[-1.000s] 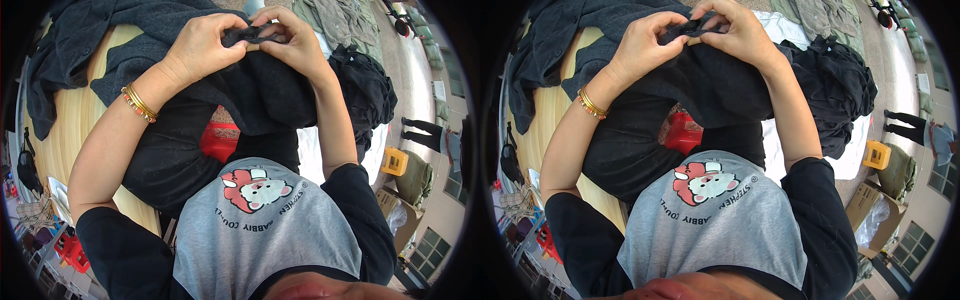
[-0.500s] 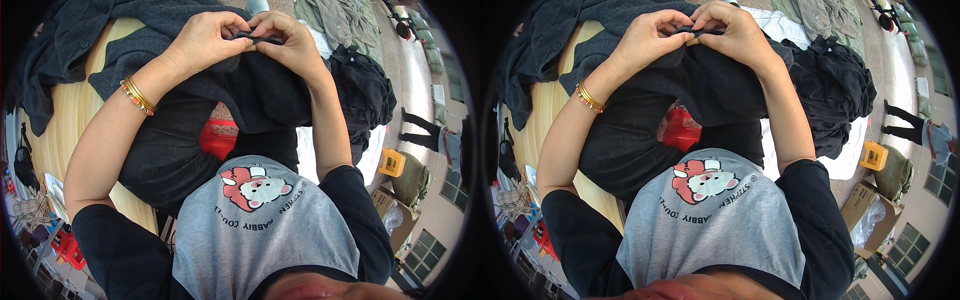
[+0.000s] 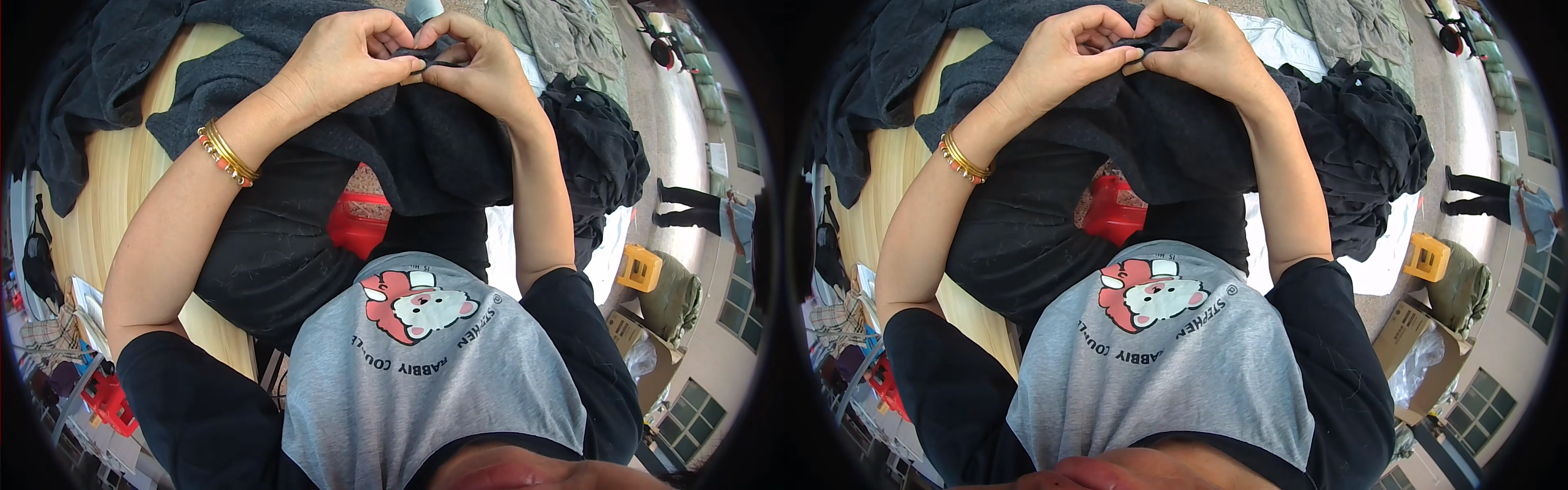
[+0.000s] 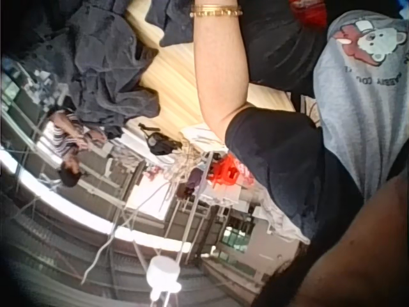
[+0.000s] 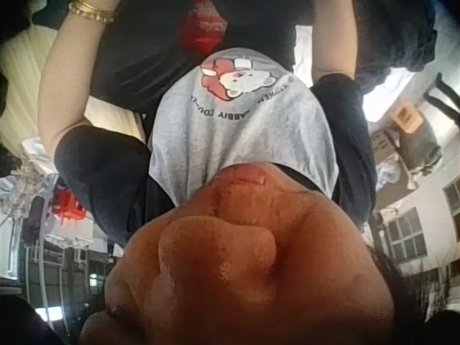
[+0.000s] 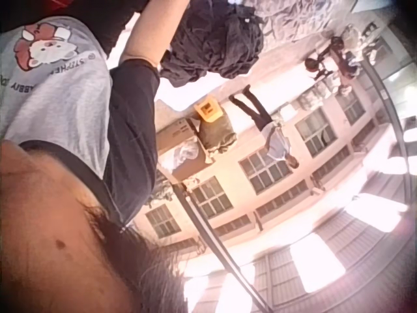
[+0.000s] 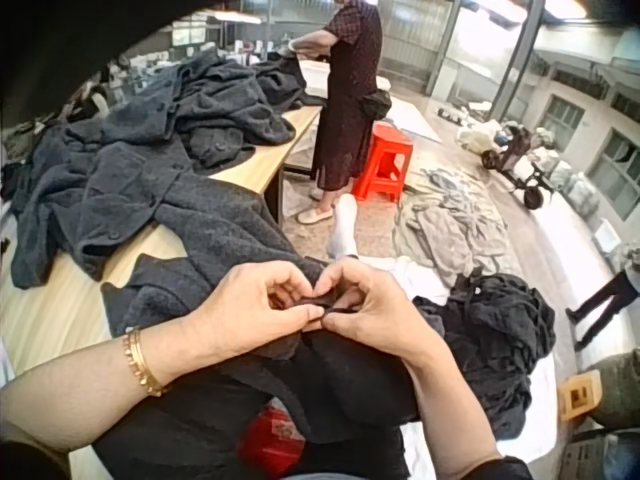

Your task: Inspect and prepare black fabric pieces for garment manufacturing by checking seams and trimming loose threads.

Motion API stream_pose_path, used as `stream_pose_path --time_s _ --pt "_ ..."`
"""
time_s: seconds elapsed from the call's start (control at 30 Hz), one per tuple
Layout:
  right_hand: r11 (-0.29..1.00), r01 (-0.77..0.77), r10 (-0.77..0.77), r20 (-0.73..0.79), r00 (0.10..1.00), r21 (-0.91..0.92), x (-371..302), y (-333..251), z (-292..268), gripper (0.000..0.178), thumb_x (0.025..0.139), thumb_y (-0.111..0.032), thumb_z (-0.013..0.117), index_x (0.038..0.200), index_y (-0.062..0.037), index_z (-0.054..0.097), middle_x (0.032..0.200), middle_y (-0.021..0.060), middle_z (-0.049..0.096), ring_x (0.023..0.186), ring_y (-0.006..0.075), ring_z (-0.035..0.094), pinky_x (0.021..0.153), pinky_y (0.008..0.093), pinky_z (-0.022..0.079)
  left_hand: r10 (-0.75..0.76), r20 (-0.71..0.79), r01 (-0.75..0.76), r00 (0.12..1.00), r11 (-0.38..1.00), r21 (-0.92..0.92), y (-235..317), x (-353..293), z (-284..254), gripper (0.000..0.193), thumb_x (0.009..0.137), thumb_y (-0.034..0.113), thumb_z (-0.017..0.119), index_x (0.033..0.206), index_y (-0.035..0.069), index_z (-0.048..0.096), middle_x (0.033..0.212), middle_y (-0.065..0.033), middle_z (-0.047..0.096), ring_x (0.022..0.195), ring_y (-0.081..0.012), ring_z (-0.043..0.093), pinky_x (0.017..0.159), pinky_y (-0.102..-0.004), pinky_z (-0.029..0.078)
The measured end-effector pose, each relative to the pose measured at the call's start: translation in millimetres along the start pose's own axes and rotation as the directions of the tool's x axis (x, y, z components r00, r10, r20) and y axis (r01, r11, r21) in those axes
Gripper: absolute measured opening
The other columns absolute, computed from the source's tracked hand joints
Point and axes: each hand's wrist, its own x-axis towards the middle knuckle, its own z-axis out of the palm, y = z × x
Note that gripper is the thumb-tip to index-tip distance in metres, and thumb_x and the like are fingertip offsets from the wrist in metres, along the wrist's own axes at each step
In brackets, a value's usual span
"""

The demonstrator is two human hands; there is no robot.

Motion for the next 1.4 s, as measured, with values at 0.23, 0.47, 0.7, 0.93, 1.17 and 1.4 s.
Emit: stream_pose_path --time_s 0.23,0.47,0.7,0.93,1.17,1.4 --pt "0.996 0.016 -0.015 -0.014 1.000 0.085 -1.9 -9.0 2.3 0.029 0.074 0.009 0.070 0.097 -0.0048 0.060 0.083 -0.0049 0.058 0.071 0.0011 0.054 0.062 0.0167 0.044 0.106 0.017 -0.107 0.994 0.987 0.123 6.8 -2.3 -3.4 0.017 0.083 0.006 0.073 0.093 -0.003 0.063 0.076 -0.0046 0.065 0.070 -0.0080 0.059 0.062 -0.0242 0.049" --pt "0.979 0.115 -0.105 -0.070 0.992 0.169 -5.1 10.4 0.1 0.027 0.078 0.012 0.067 0.101 -0.0011 0.061 0.093 0.0019 0.067 0.084 0.0076 0.067 0.075 0.0193 0.052 0.310 0.024 -0.305 0.950 0.913 0.270 14.8 -4.2 -6.9 0.018 0.080 0.005 0.072 0.090 -0.003 0.060 0.074 -0.0108 0.065 0.067 -0.0143 0.063 0.062 -0.0281 0.050" --pt "0.982 0.188 -0.187 -0.255 0.949 -0.022 -12.4 6.3 6.1 0.021 0.076 0.009 0.073 0.093 0.0001 0.065 0.090 0.0011 0.068 0.085 0.0077 0.067 0.075 0.0187 0.052 0.467 0.030 -0.443 0.884 0.814 0.376 19.5 -5.8 -7.1 0.018 0.077 0.005 0.071 0.089 -0.002 0.060 0.078 -0.0157 0.063 0.069 -0.0253 0.064 0.063 -0.0325 0.051" --pt "0.968 0.226 -0.250 -0.323 0.913 -0.112 -21.9 3.8 12.3 0.023 0.076 0.008 0.074 0.096 0.0005 0.066 0.087 0.0005 0.068 0.080 0.0050 0.064 0.074 0.0168 0.051 0.567 0.030 -0.515 0.823 0.722 0.462 30.2 -11.6 -4.7 0.015 0.077 0.004 0.068 0.086 -0.001 0.057 0.081 -0.0171 0.059 0.075 -0.0331 0.062 0.066 -0.0370 0.051" --pt "0.955 0.176 -0.092 -0.323 0.942 0.240 -31.1 -21.1 16.4 0.034 0.080 0.008 0.068 0.113 -0.0002 0.065 0.087 0.0005 0.066 0.078 0.0032 0.060 0.068 0.0150 0.046 0.597 -0.039 -0.506 0.801 0.711 0.487 29.0 -10.5 -6.7 0.013 0.080 0.004 0.066 0.088 -0.002 0.057 0.082 -0.0188 0.060 0.075 -0.0339 0.062 0.066 -0.0375 0.050" --pt "0.994 -0.108 0.108 -0.020 0.994 0.027 -67.1 24.3 -42.6 0.018 0.089 -0.007 0.067 0.105 0.0014 0.068 0.090 -0.0009 0.066 0.080 0.0051 0.058 0.073 0.0185 0.044 0.185 -0.027 -0.179 0.982 0.972 0.150 34.4 -13.1 -16.7 0.012 0.090 0.007 0.066 0.088 -0.002 0.059 0.073 -0.0027 0.059 0.068 -0.0082 0.053 0.060 -0.0242 0.044"
